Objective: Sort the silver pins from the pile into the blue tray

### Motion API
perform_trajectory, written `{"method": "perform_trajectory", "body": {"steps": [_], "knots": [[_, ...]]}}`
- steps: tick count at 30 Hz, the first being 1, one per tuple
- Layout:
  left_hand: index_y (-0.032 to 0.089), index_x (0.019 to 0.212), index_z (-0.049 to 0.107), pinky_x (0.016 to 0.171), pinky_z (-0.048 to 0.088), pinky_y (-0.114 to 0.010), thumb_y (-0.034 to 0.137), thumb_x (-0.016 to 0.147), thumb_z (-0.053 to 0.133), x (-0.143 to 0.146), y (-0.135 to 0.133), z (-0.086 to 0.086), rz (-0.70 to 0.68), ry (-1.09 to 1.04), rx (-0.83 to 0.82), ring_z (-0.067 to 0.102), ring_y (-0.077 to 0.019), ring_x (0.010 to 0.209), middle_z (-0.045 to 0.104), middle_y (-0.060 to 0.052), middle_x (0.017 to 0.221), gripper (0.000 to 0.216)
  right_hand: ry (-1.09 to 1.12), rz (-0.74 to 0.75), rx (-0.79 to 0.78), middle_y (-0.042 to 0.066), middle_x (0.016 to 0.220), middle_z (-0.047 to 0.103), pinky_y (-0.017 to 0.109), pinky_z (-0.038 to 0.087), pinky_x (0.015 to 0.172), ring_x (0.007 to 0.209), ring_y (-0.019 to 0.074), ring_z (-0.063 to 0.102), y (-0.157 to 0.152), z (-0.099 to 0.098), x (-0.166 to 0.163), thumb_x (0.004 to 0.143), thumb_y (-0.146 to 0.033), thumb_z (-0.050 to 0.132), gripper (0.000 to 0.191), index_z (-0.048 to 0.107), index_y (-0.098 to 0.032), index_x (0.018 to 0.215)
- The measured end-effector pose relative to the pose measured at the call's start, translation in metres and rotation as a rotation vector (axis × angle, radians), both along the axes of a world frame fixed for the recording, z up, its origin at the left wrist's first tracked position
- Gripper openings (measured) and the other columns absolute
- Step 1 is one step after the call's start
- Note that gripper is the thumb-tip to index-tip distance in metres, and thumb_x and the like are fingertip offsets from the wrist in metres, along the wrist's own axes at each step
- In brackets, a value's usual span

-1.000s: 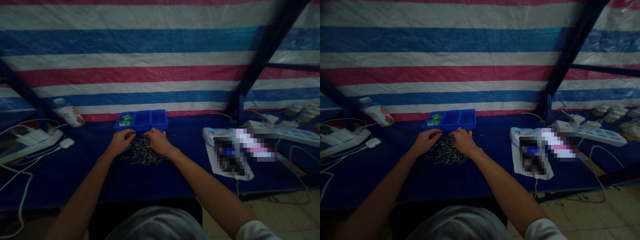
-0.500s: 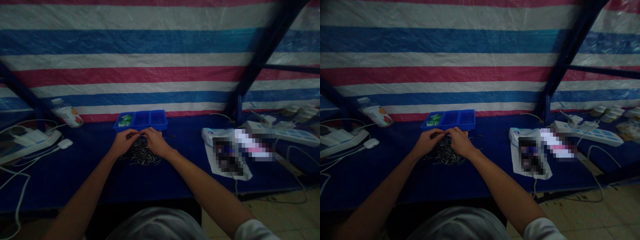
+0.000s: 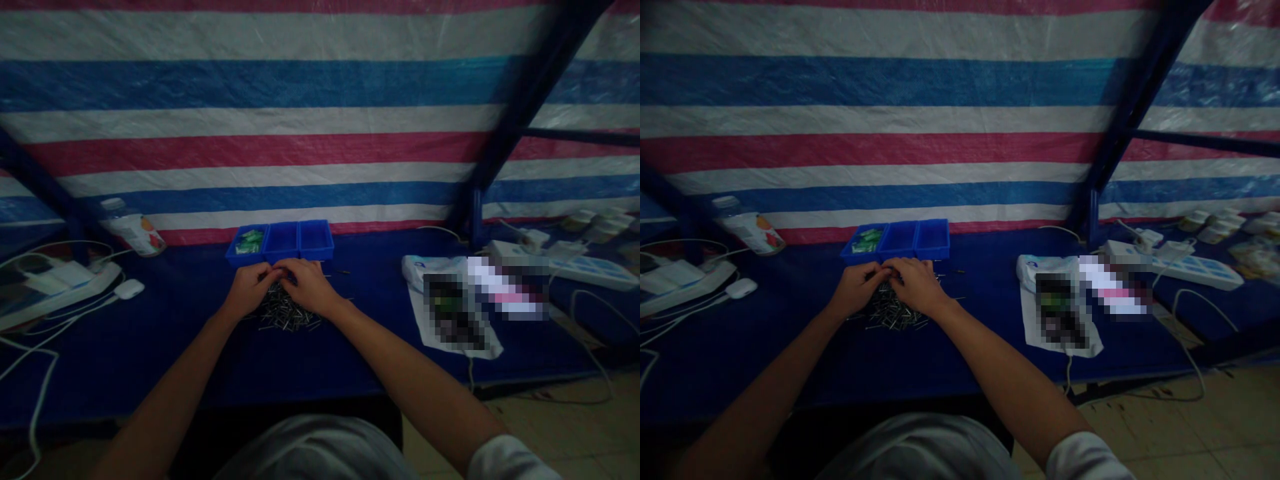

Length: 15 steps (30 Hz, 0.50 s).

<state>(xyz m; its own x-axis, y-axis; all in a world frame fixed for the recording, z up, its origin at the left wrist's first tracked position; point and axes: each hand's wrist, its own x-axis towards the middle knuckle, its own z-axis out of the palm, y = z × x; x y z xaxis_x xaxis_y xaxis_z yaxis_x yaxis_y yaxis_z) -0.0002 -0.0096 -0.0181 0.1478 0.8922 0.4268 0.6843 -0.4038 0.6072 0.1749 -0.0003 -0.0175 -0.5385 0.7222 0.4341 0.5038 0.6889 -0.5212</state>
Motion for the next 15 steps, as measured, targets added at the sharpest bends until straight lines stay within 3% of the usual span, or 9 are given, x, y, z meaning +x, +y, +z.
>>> {"method": "perform_trajectory", "body": {"steps": [5,8,11,13,15], "knots": [[0.018,0.056,0.056,0.053,0.035,-0.025,0.044,0.085,0.05,0.0,-0.001,0.002,0.038,0.012,0.028,0.048,-0.0127,0.052,0.054,0.003,0.052,0.039,0.014,0.007,0.002,0.005,0.113,0.065,0.035,0.036,0.091,0.105,0.0175,0.056,0.003,0.002,0.003,0.092,-0.016,0.048,0.031,0.058,-0.023,0.121],[0.019,0.056,0.057,0.055,0.039,-0.027,0.043,0.087,0.047,-0.004,0.0,0.003,0.104,0.021,0.044,0.051,-0.0141,0.053,0.056,0.001,0.052,0.041,0.135,0.03,-0.038,0.005,0.109,0.066,0.033,0.04,0.089,0.101,0.0156,0.058,0.008,0.005,0.005,0.092,-0.013,0.046,0.03,0.062,-0.022,0.116],[0.019,0.084,0.069,0.065,0.047,-0.029,0.036,0.084,0.053,-0.011,0.004,0.003,0.079,0.015,0.115,0.061,-0.0174,0.073,0.069,-0.004,0.082,0.023,0.381,0.019,-0.203,0.006,0.103,0.069,0.032,0.046,0.084,0.093,0.0145,0.062,0.015,0.01,0.006,0.089,-0.017,0.052,0.023,0.065,-0.019,0.107],[0.02,0.114,0.064,0.071,0.049,-0.03,0.029,0.08,0.057,-0.015,0.006,0.003,0.05,0.0,0.167,0.062,-0.0192,0.088,0.067,-0.008,0.106,0.036,0.559,-0.004,-0.378,0.006,0.098,0.071,0.032,0.048,0.081,0.088,0.0147,0.064,0.019,0.013,0.008,0.086,-0.021,0.056,0.02,0.065,-0.018,0.103],[0.019,0.124,0.059,0.071,0.05,-0.031,0.026,0.08,0.057,-0.019,0.007,0.002,0.057,-0.005,0.184,0.062,-0.0195,0.09,0.066,-0.009,0.11,0.045,0.747,-0.017,-0.529,0.007,0.095,0.072,0.031,0.049,0.076,0.082,0.0144,0.065,0.024,0.016,0.011,0.083,-0.026,0.059,0.019,0.065,-0.018,0.1]]}}
